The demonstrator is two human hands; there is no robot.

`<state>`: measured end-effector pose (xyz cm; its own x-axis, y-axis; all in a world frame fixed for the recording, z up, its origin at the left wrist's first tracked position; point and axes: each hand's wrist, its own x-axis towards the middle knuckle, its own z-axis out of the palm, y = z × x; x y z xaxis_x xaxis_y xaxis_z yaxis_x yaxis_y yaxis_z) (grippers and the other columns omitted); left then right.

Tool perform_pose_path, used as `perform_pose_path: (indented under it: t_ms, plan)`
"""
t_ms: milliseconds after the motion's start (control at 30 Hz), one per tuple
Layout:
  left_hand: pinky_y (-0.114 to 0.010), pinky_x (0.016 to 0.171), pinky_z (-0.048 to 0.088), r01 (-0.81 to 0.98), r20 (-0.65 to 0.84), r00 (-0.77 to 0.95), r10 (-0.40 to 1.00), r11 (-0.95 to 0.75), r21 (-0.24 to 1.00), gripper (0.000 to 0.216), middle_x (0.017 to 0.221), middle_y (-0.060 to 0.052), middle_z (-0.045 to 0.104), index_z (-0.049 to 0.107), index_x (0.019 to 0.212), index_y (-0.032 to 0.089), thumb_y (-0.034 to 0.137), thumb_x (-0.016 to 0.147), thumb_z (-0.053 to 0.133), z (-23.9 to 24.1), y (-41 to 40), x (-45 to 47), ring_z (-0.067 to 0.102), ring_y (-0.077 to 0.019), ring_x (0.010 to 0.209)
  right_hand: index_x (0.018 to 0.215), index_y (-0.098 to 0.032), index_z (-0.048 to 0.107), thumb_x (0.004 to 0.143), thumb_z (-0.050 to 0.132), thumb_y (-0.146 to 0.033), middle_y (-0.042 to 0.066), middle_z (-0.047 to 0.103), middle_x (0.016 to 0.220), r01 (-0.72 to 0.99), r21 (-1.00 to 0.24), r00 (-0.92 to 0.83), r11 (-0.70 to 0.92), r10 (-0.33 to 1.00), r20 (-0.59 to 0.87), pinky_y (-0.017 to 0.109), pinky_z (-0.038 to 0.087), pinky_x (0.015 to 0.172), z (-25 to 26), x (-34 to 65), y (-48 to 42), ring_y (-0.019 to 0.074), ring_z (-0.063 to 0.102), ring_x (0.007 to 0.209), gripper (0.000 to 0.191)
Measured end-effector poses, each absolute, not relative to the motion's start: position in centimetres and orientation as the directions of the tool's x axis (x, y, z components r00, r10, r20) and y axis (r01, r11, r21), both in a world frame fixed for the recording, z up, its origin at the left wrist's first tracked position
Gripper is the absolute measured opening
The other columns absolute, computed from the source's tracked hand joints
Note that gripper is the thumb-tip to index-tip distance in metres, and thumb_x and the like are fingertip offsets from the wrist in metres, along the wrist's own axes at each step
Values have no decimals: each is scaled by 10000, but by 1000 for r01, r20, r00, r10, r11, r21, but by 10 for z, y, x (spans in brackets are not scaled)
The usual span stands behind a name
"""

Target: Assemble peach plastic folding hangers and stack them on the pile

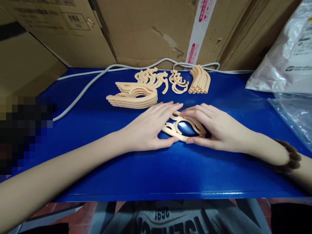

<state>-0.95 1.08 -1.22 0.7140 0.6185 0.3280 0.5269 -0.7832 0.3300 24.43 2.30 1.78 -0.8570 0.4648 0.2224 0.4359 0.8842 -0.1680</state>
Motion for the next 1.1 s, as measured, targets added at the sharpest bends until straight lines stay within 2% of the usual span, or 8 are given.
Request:
perform_pose_path:
  t_ms: [100, 200, 367, 467, 533, 700, 867, 1100]
  plan:
    - [-462, 1129, 383, 518, 317, 721, 616, -784, 343, 821, 1426, -172, 537, 303, 1503, 83, 444, 860, 664, -11, 11, -10, 530, -288, 1291, 1365, -122, 494, 951, 543, -470, 160, 594, 1305, 386, -201, -882, 900, 424, 205, 395, 444, 947, 17, 244, 21, 263, 561, 1129, 543]
    - [-418, 1065, 437, 508, 344, 715, 609, -790, 343, 821, 1386, -152, 573, 323, 1495, 101, 468, 854, 683, -10, 11, -9, 570, -276, 1228, 1350, -135, 516, 953, 554, -425, 151, 590, 1323, 372, -221, -888, 902, 415, 199, 399, 445, 969, 16, 243, 22, 264, 553, 1167, 493]
    - [-376, 957, 501, 477, 396, 713, 579, -814, 331, 826, 1327, -143, 604, 375, 1454, 121, 524, 819, 717, -8, 9, -9, 613, -266, 1116, 1224, -162, 592, 951, 562, -425, 104, 654, 1146, 457, -394, -772, 798, 575, 269, 353, 477, 884, 19, 245, 25, 226, 605, 1040, 380]
    - [-363, 961, 500, 461, 451, 695, 560, -829, 318, 800, 1331, -121, 601, 384, 1438, 152, 530, 818, 719, -6, 8, -9, 611, -248, 1116, 1117, -179, 630, 925, 598, -439, 48, 672, 955, 521, -518, -655, 679, 707, 269, 299, 475, 717, 23, 246, 26, 179, 614, 832, 324]
    - [-367, 980, 493, 483, 513, 657, 553, -831, 276, 780, 1327, -121, 605, 390, 1428, 154, 529, 827, 715, -3, 7, -10, 610, -247, 1132, 1044, -193, 650, 911, 612, -466, 6, 641, 795, 538, -633, -585, 557, 787, 195, 272, 420, 582, 26, 246, 25, 144, 561, 667, 306]
    - [-391, 923, 531, 575, 661, 602, 449, -817, 32, 771, 1260, -153, 648, 390, 1426, 137, 568, 853, 673, 2, 8, -12, 642, -285, 1115, 836, -203, 621, 910, 607, -498, -51, 479, 547, 414, -881, -528, 228, 849, -28, 257, 273, 459, 33, 242, 22, 96, 402, 493, 304]
    - [-389, 926, 533, 596, 656, 641, 399, -797, -98, 740, 1258, -147, 654, 423, 1409, 131, 609, 880, 619, 3, 7, -13, 650, -292, 1118, 763, -203, 562, 899, 643, -461, -60, 463, 522, 328, -937, -543, 124, 836, -79, 254, 230, 440, 31, 240, 21, 78, 364, 468, 303]
    - [-433, 1047, 469, 584, 563, 687, 460, -810, -51, 730, 1363, -159, 591, 405, 1448, 152, 596, 901, 598, 4, 5, -14, 581, -316, 1245, 779, -198, 546, 892, 655, -457, -65, 462, 516, 309, -941, -555, 138, 829, -61, 247, 230, 431, 30, 240, 19, 75, 365, 461, 304]
